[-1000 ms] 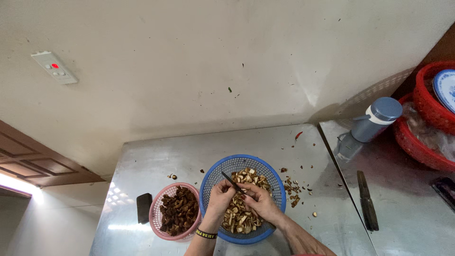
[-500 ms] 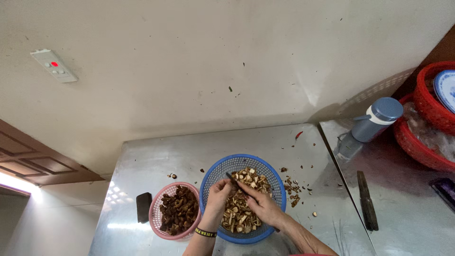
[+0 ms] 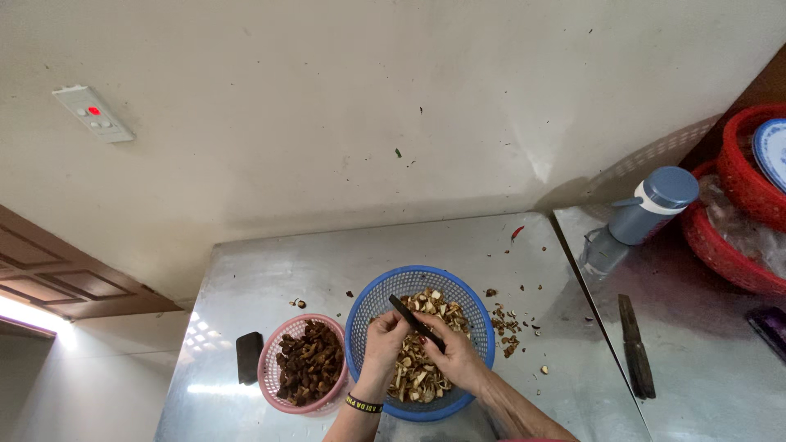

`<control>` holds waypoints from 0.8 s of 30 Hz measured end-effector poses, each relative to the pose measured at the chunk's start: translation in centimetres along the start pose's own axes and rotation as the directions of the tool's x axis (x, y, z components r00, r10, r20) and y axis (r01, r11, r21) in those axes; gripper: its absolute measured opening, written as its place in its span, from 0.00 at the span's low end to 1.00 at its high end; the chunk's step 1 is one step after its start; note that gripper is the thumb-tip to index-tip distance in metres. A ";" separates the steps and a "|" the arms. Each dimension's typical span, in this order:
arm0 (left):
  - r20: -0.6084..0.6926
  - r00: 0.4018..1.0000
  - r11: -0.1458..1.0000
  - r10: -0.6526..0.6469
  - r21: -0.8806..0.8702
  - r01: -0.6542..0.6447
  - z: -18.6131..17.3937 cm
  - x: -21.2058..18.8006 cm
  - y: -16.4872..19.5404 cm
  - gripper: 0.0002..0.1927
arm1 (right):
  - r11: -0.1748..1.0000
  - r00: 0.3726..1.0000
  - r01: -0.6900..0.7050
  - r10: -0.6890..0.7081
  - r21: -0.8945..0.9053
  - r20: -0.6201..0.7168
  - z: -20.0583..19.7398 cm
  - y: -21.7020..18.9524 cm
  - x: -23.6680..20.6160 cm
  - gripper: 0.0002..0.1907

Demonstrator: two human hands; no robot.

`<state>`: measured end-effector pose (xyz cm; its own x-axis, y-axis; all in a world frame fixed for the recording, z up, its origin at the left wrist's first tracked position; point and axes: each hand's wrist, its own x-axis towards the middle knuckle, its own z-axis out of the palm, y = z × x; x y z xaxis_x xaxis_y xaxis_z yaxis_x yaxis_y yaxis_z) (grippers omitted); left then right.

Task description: The person trims dried mushroom slices with a small paring knife, cutting away tough or discolored parts over a blue basket. Trimmed pieces stay in the blue basket while rejected pieces are placed into a pink basket beside it, and the person works through the pile piece by piece.

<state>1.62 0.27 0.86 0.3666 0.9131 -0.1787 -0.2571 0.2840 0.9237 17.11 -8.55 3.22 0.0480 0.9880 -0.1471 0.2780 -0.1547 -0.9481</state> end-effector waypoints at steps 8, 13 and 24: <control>0.080 0.997 1.000 0.016 0.017 -0.018 -0.7 0.4 0.2 0.02 | 0.945 0.994 0.013 -0.048 0.327 0.101 -0.2 2.6 1.4 0.23; 0.067 0.997 1.000 -0.031 -0.004 0.031 -0.8 0.7 0.2 0.03 | 0.773 0.970 -0.180 0.037 0.608 0.241 -1.4 2.4 1.2 0.23; -0.013 0.999 0.998 -0.037 -0.044 0.036 -1.3 0.6 0.1 0.02 | 0.999 0.998 0.008 -0.011 0.050 0.063 -1.1 0.7 -0.4 0.36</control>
<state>0.66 1.23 0.44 0.3642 0.9057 -0.2169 -0.2826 0.3294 0.9009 18.35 -9.06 2.98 -0.0154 0.9879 -0.1542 0.2297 -0.1466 -0.9622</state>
